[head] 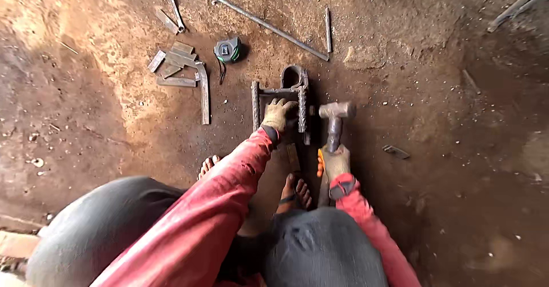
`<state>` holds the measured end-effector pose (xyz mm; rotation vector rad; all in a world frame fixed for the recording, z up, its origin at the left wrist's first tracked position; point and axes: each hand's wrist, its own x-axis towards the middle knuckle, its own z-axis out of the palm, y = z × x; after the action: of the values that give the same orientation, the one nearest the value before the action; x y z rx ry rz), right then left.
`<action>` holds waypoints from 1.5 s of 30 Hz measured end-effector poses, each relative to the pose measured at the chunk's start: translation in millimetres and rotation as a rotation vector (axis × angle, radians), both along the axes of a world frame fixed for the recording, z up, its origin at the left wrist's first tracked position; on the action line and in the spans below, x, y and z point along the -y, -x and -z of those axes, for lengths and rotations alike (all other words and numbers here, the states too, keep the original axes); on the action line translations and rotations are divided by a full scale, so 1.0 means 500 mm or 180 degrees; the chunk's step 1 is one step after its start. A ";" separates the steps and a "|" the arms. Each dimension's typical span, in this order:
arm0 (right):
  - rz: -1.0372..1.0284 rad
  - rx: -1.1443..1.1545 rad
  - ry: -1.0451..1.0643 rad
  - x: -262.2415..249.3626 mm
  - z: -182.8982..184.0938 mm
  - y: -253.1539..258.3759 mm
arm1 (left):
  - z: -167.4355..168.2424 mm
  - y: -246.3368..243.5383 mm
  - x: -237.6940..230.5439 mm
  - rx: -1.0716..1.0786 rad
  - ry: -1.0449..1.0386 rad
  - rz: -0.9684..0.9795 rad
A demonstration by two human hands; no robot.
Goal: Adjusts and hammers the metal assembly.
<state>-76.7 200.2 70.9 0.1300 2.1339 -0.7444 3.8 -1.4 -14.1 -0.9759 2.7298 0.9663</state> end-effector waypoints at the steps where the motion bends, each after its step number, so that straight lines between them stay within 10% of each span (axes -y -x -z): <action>1: 0.0236 0.0161 0.0116 0.007 -0.002 0.007 | 0.000 0.006 0.013 -0.0061 0.0013 -0.0040; 15: 0.0213 -0.2613 0.3973 -0.009 -0.300 0.200 | 0.003 0.005 0.010 0.0031 0.0179 -0.0028; 19: 0.0297 -0.2548 0.2194 0.014 -0.176 0.069 | -0.001 0.008 0.014 0.0056 0.0117 -0.0002; 23: -0.0200 -0.0237 -0.0071 -0.016 0.012 -0.023 | -0.010 -0.001 0.008 0.0061 0.0040 0.0027; 28: 0.0788 -0.0027 0.0524 -0.049 -0.063 -0.007 | -0.008 -0.011 0.001 0.0155 -0.0099 0.0085; 38: 0.0437 -0.2783 0.4063 0.008 -0.292 0.193 | -0.008 0.007 0.018 0.0134 0.0199 0.0105; 42: 0.0460 -0.2783 0.2244 0.032 -0.173 0.073 | -0.012 0.006 0.016 0.0080 0.0184 0.0082; 45: -0.0317 -0.0609 -0.0087 0.006 -0.021 0.003 | -0.011 0.001 0.015 0.0139 0.0197 0.0140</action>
<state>-78.3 197.1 81.3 -0.0345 2.3136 -0.6930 3.1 -8.8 -8.7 -0.9308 2.7480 0.8481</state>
